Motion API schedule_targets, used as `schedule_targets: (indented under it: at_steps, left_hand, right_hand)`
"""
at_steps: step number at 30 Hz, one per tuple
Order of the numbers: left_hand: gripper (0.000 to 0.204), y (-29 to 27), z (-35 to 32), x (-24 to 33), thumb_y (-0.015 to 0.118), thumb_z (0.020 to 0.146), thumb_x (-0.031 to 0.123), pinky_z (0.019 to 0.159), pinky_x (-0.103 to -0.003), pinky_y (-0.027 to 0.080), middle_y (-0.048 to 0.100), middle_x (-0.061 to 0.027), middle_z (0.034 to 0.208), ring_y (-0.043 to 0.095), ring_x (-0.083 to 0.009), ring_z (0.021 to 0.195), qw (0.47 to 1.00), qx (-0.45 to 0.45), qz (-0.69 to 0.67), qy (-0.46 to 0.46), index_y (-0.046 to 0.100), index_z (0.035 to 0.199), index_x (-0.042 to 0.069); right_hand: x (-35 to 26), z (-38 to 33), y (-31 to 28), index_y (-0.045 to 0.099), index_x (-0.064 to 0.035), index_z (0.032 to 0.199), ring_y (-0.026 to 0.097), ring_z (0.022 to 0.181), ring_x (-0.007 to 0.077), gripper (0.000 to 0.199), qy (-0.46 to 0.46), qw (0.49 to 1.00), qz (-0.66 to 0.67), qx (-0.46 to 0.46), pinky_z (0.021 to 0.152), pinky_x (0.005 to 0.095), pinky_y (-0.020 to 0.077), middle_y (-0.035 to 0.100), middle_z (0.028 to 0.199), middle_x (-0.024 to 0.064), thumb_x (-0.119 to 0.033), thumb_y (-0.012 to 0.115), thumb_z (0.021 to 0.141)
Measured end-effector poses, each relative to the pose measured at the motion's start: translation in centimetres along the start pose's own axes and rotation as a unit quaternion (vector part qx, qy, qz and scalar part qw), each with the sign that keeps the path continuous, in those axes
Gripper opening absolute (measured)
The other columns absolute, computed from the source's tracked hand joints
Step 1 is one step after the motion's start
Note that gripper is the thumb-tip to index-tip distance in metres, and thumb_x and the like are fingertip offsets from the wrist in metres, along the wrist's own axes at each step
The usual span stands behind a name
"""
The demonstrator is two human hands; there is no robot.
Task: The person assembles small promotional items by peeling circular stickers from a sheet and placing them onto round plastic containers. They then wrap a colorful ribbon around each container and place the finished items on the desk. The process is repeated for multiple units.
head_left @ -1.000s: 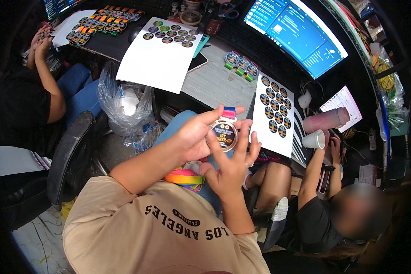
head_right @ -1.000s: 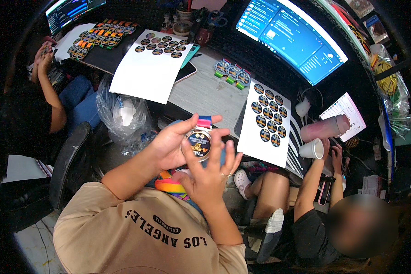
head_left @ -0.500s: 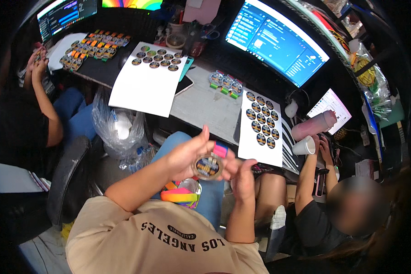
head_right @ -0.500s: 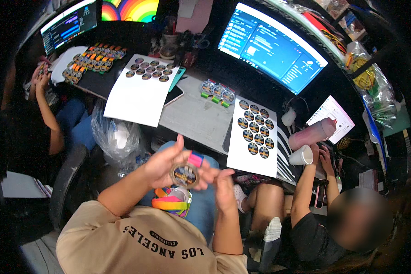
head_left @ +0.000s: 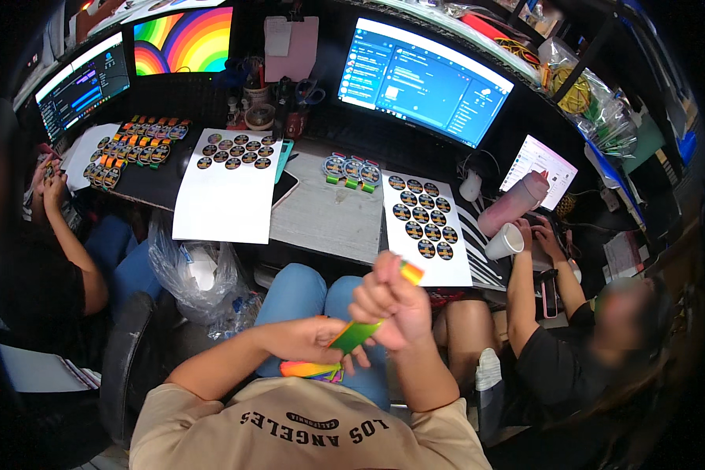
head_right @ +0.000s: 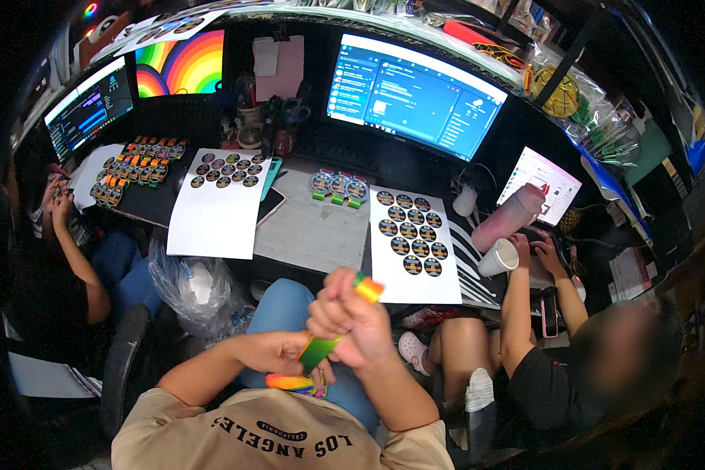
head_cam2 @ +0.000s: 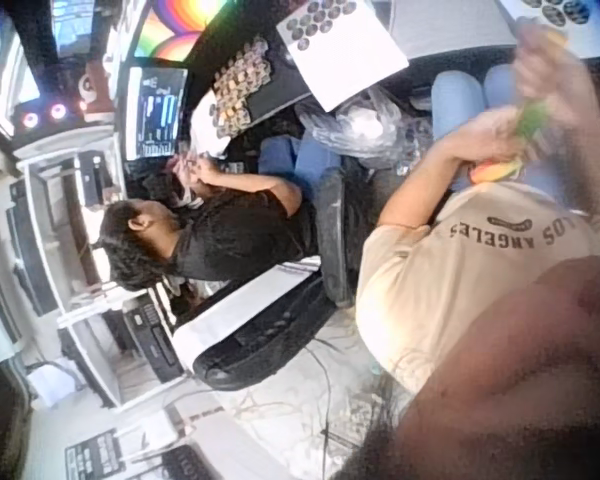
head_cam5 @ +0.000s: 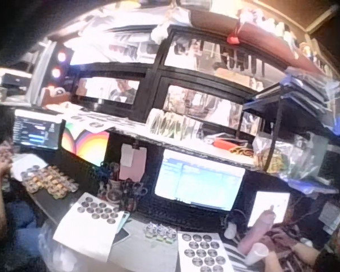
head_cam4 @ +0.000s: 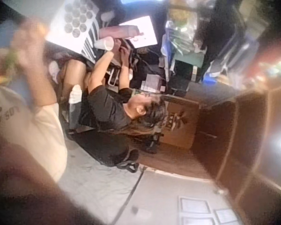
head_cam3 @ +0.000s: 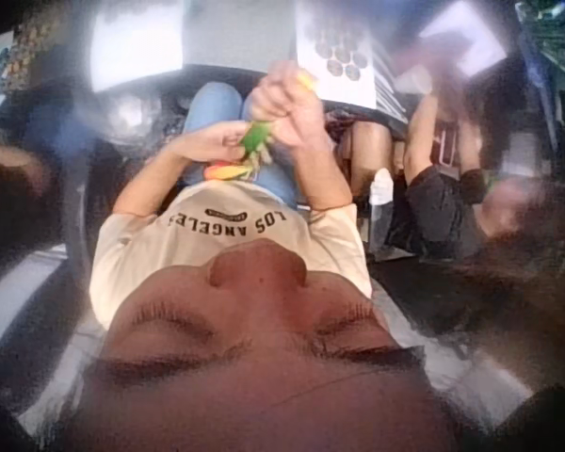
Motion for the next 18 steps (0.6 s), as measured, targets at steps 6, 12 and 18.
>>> schedule_targets:
  at_steps: [6, 12, 18]
  left_hand:
    - [0.030, 0.1, 0.2, 2.4, 0.044, 0.110, 0.029, 0.059, -0.024, 0.042, 0.053, 0.0003, 0.069, 0.048, -0.0073, 0.060, 0.995, -0.039, 0.021, -0.093, 0.056, 0.109, 0.002]
    - [0.034, 3.0, 3.8, 4.2, 0.044, 0.110, 0.031, 0.062, -0.025, 0.046, 0.054, -0.0006, 0.075, 0.051, -0.0081, 0.062, 0.996, 0.082, 0.024, 0.034, 0.051, 0.124, 0.002]
    - [0.040, 3.5, 3.7, 7.1, 0.044, 0.109, 0.036, 0.063, -0.028, 0.050, 0.053, -0.0031, 0.076, 0.054, -0.0112, 0.062, 0.992, -0.050, -0.042, -0.106, 0.046, 0.132, 0.004]
  right_hand:
    - [-7.3, -1.2, 0.5, 0.054, -0.0115, 0.098, 0.027, 0.050, 0.0079, 0.033, -0.156, 0.987, -0.044, -0.005, 0.049, 0.0252, 0.0282, 0.029, 0.057, -0.0049, -0.037, 0.037, 0.110]
    - [-5.8, -0.2, 1.2, 0.052, -0.0121, 0.102, 0.028, 0.048, 0.0068, 0.031, -0.109, 0.991, -0.070, -0.032, 0.047, 0.0240, 0.0298, 0.031, 0.057, -0.0053, -0.038, 0.037, 0.110]
    - [-10.0, -0.8, 3.9, 0.047, -0.0124, 0.110, 0.030, 0.042, 0.0047, 0.026, -0.230, 0.968, -0.084, -0.047, 0.040, 0.0216, 0.0295, 0.032, 0.055, -0.0058, -0.037, 0.039, 0.110]
Point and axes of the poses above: each hand's wrist, its own z-axis towards the middle knuckle, its own y-axis out of the palm, x = y × z, the point moved 2 cm from there along z, towards the middle knuckle
